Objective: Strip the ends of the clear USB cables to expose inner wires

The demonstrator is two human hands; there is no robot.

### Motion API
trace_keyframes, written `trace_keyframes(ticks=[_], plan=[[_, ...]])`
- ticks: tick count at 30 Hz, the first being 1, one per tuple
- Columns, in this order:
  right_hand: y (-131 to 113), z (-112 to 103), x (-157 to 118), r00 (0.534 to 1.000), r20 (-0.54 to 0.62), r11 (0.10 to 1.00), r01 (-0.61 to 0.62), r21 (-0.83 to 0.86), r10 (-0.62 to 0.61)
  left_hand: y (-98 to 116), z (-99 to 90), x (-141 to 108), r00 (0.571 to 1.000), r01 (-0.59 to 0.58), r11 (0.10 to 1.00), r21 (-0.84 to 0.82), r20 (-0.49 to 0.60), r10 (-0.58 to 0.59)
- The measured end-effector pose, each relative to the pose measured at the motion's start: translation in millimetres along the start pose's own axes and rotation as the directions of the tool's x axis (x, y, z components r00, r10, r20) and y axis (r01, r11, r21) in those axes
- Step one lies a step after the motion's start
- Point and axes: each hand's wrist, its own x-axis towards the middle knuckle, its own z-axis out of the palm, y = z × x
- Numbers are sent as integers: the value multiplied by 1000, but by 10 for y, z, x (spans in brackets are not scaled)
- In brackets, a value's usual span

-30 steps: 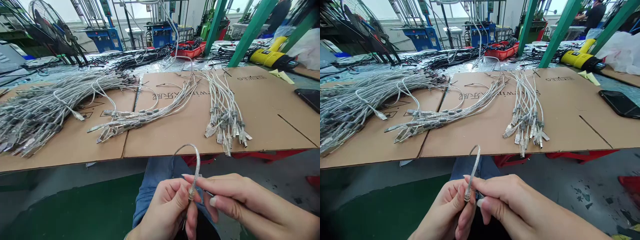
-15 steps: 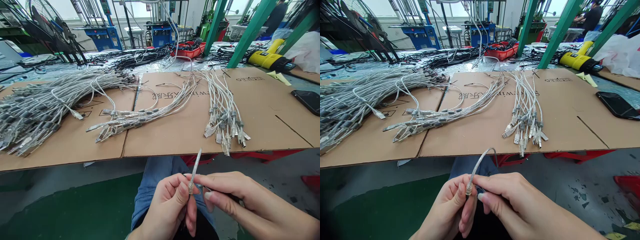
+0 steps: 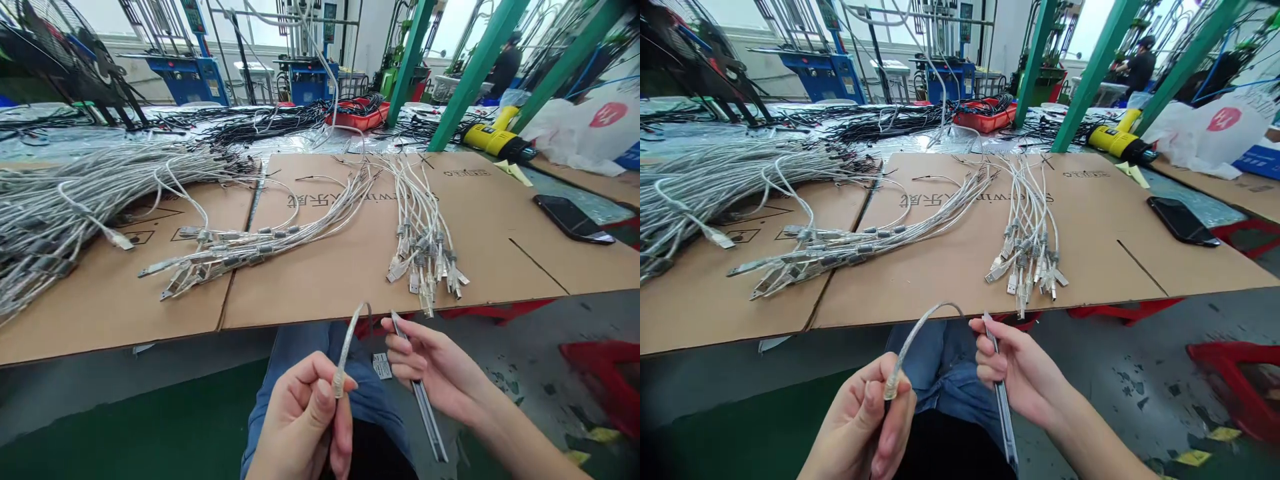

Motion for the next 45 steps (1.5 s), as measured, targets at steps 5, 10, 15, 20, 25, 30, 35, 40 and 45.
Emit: trace_keyframes(ticks=[5,10,15,20,25,30,35,40,45], plan=[[135,-118,-20,1000,-19,999,10,-37,-11,45,17,25,997,35,999,33,-75,-32],[62,53,-380,996,77,959,64,-275,-44,20,64,54,983,79,983,167,-174,-49],[-161,396,-550,879,429,444,475,-760,-207,12,119,58,977,80,960,268,-210,-23],[-207,513,-532,838,490,225,539,-812,-241,32,135,38,969,85,939,332,-249,0],[-174,478,-551,834,496,207,544,-813,-242,36,147,36,966,88,935,343,-257,4],[-179,532,-505,850,415,220,495,-841,-326,48,152,28,966,95,933,347,-258,-2],[-170,552,-489,850,402,216,487,-846,-341,52,153,25,965,96,931,351,-263,0],[-134,468,-531,839,438,118,495,-861,-322,68,150,28,970,98,923,372,-243,-5],[-119,468,-505,829,489,80,526,-847,-271,67,126,11,972,107,914,391,-235,-13]])
